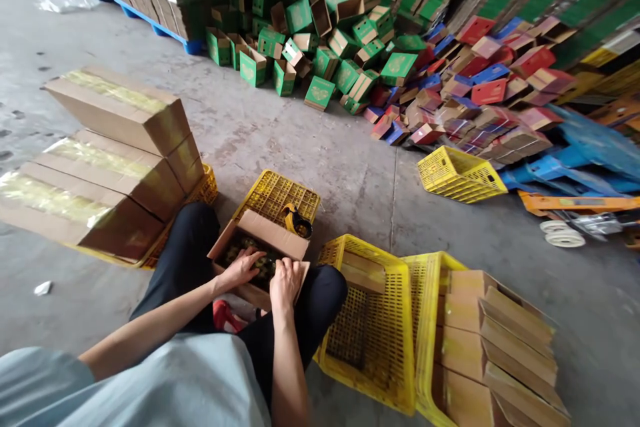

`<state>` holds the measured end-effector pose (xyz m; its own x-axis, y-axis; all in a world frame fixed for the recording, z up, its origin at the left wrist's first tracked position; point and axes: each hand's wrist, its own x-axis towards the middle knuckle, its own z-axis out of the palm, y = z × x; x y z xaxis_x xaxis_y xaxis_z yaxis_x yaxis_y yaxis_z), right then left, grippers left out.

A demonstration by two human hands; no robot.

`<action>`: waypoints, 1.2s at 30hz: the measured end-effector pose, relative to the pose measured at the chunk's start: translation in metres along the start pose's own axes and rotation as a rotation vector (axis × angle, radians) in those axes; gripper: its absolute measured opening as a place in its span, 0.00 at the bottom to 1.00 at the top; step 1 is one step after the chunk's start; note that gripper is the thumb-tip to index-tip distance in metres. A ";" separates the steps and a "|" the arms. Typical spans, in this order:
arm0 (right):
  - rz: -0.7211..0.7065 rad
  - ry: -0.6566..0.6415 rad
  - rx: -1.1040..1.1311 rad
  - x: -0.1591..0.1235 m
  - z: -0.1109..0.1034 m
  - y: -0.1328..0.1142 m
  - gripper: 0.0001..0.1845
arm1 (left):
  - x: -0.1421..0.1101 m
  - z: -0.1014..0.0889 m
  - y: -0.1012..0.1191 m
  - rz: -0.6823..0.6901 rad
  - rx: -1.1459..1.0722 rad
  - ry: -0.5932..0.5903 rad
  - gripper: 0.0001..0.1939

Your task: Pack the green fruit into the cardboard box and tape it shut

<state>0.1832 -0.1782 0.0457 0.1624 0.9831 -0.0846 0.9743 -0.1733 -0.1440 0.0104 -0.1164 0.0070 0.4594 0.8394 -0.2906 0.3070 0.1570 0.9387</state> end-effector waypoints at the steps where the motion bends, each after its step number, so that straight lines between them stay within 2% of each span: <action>1: -0.025 0.003 -0.002 0.003 -0.002 0.002 0.26 | -0.002 0.000 -0.001 0.012 0.014 -0.020 0.28; 8: -0.056 -0.010 -0.005 0.016 0.009 0.006 0.25 | -0.004 -0.008 0.004 0.091 0.065 -0.177 0.23; 12: -0.055 -0.004 0.011 0.017 0.011 0.006 0.24 | -0.001 -0.006 0.007 0.115 0.065 -0.210 0.20; 15: -0.058 0.011 0.035 0.008 0.009 0.003 0.21 | 0.003 -0.006 0.006 0.117 0.053 -0.219 0.21; 17: -0.071 0.012 0.053 -0.004 0.011 -0.002 0.19 | 0.005 -0.011 0.003 0.109 0.051 -0.185 0.22; 20: -0.101 -0.012 0.127 -0.024 0.022 -0.014 0.17 | 0.005 -0.022 -0.006 0.080 0.075 -0.038 0.22; 24: -0.007 -0.039 0.267 -0.030 0.038 -0.026 0.26 | -0.001 -0.037 -0.020 0.035 0.141 0.143 0.27; 27: 0.072 -0.069 0.290 -0.017 0.038 -0.030 0.25 | -0.003 -0.039 -0.026 0.023 0.209 0.158 0.32; 30: 0.046 -0.060 0.319 -0.005 0.031 -0.029 0.20 | 0.000 -0.036 -0.028 -0.004 0.317 0.140 0.34; 36: -0.012 -0.007 0.293 -0.014 0.017 -0.007 0.21 | 0.006 -0.031 -0.029 -0.058 0.570 0.085 0.37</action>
<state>0.1716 -0.1919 0.0307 0.1491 0.9849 -0.0875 0.8894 -0.1723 -0.4234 -0.0219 -0.0996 -0.0158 0.3666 0.8805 -0.3006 0.7413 -0.0812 0.6662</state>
